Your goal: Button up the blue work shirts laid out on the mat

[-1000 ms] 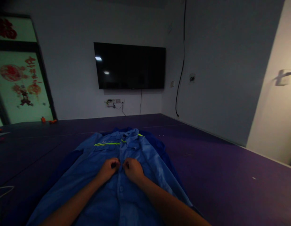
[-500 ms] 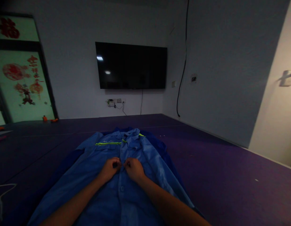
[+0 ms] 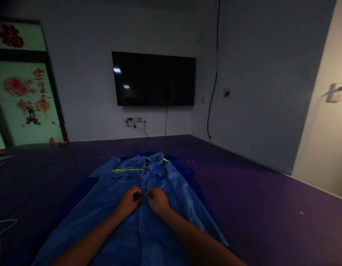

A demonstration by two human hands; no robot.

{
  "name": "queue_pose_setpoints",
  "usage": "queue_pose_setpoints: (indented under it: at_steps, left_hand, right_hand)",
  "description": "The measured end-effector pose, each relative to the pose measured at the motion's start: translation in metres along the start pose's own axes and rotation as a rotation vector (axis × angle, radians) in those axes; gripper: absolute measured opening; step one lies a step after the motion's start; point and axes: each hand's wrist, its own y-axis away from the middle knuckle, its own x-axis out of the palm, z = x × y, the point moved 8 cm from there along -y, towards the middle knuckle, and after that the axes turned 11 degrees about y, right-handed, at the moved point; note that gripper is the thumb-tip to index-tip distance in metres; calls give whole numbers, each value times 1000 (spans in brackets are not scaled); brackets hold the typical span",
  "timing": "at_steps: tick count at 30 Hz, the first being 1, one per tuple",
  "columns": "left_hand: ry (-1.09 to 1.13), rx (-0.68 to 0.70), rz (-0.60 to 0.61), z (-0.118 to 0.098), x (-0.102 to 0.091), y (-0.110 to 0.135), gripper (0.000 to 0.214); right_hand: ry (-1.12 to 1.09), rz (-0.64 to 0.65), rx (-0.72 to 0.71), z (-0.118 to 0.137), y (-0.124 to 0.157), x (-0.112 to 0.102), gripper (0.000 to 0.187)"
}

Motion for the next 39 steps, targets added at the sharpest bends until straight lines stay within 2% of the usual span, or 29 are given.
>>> queue_pose_setpoints:
  at_steps: [14,29,39]
  left_hand:
    - [-8,28,-25,-4,-2,1,16]
    - [-13,86,-32,-4,-2,1,14]
    - [-23,67,-33,-7,-3,2,14]
  right_hand:
    - [-40,-36,3,-1,1,0,15]
    - [-53,-21,18,-4,-1,-1,17]
    - [-26,5,14,-2,0,0,17]
